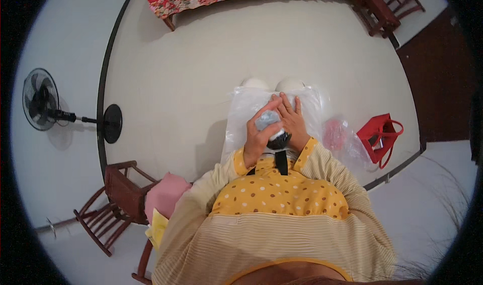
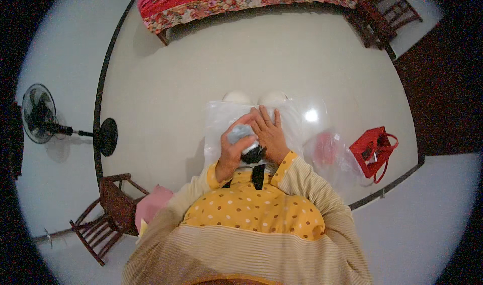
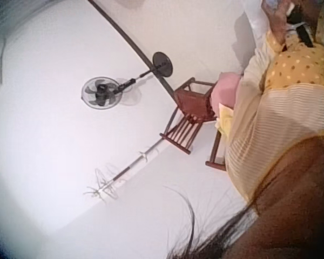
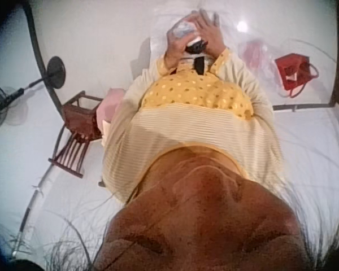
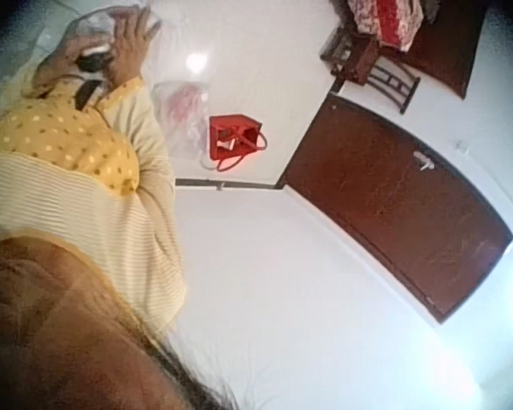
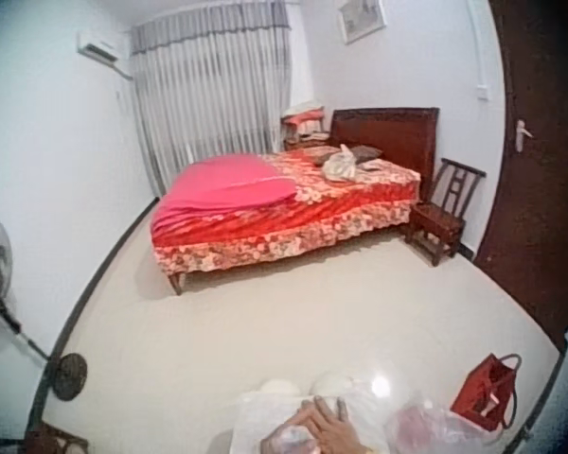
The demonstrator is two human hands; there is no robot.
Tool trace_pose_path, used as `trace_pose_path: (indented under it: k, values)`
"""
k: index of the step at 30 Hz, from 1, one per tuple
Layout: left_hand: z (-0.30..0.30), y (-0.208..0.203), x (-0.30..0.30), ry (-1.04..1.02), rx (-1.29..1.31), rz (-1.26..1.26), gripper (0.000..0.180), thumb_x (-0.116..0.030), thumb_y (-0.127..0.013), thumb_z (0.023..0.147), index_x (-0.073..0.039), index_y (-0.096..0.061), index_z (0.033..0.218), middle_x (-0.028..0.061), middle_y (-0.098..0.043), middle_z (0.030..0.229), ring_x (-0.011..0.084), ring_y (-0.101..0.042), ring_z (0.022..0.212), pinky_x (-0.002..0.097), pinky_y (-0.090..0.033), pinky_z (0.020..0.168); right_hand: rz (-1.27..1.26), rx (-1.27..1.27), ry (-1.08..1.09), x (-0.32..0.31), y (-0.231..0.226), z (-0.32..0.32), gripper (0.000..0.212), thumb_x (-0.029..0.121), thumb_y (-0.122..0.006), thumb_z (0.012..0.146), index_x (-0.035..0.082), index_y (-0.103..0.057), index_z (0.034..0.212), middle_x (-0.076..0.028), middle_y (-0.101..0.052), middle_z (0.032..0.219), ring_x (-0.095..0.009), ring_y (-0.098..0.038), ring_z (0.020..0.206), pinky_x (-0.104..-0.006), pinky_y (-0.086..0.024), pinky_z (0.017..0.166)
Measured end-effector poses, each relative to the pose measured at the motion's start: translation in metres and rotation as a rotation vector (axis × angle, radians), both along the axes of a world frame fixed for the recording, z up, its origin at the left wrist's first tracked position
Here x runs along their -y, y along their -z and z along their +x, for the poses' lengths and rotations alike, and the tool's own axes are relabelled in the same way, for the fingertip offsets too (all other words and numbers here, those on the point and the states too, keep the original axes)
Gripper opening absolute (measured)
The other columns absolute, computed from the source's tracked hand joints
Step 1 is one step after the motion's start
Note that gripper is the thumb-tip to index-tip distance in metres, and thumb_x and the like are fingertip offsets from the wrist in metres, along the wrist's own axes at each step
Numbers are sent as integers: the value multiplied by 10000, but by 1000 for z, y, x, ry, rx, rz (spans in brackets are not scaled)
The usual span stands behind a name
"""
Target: The recorder is unfolding plastic bags and wrapping a gray item in a white plastic bag and bubble wrap while sitting on the floor.
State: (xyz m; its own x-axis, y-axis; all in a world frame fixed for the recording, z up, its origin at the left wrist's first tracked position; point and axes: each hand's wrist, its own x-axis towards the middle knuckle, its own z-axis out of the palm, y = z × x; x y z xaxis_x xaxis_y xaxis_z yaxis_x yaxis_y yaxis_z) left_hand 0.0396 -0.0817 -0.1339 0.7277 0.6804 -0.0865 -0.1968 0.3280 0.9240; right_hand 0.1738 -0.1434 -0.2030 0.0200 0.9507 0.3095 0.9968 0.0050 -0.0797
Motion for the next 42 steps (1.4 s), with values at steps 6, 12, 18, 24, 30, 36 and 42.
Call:
trace_pose_path:
  k: [6,12,18,24,30,36,42]
  values:
    - [3,49,-21,-141,10,133,569,-26,-620,746,43,-456,1287,135,-482,1311,181,-425,1217,294,-330,1014,-51,-136,39,6,-11,-4,539,177,-484,792,-17,-425,1291,-148,-360,1403,-328,-238,1352,-591,-91,1070]
    - [2,52,-25,-292,-82,386,615,-80,-599,765,36,-400,1335,128,-431,1358,176,-397,1222,295,-321,1010,-38,-132,67,4,-12,-5,539,172,-517,782,-19,-433,1279,-158,-366,1393,-319,-244,1349,-574,-96,1077]
    - [-4,58,-33,-430,-26,242,598,-32,-626,757,53,-416,1311,166,-433,1352,201,-385,1255,302,-304,1033,-36,-147,141,2,-17,-10,536,248,-545,830,-23,-427,1276,-162,-356,1396,-319,-261,1336,-561,-123,1075]
    - [-9,54,-38,-500,-83,179,583,-61,-620,773,49,-422,1310,135,-498,1260,156,-487,1089,254,-400,913,-25,-163,202,3,-15,-10,556,257,-535,843,-27,-392,1299,-170,-333,1410,-325,-249,1342,-580,-113,1067]
    - [-14,45,-41,-551,-68,-17,554,-68,-621,775,49,-449,1288,89,-574,1104,140,-550,937,232,-436,831,-19,-166,264,7,-13,-1,565,252,-508,861,-28,-353,1326,-179,-306,1425,-331,-218,1355,-592,-118,1060]
    - [-17,50,-44,-599,-82,-74,525,-70,-615,779,49,-470,1269,106,-555,1159,151,-526,999,245,-426,859,12,-253,364,18,-5,20,546,258,-461,895,-29,-332,1341,-180,-283,1437,-333,-222,1351,-578,-127,1060]
    - [-20,69,-51,-699,130,-235,481,-37,-593,767,67,-493,1225,146,-532,1239,212,-504,1126,283,-388,947,63,-687,461,30,16,46,557,292,-395,938,-52,-282,1362,-245,-309,1403,-355,-267,1325,-456,-172,1090]
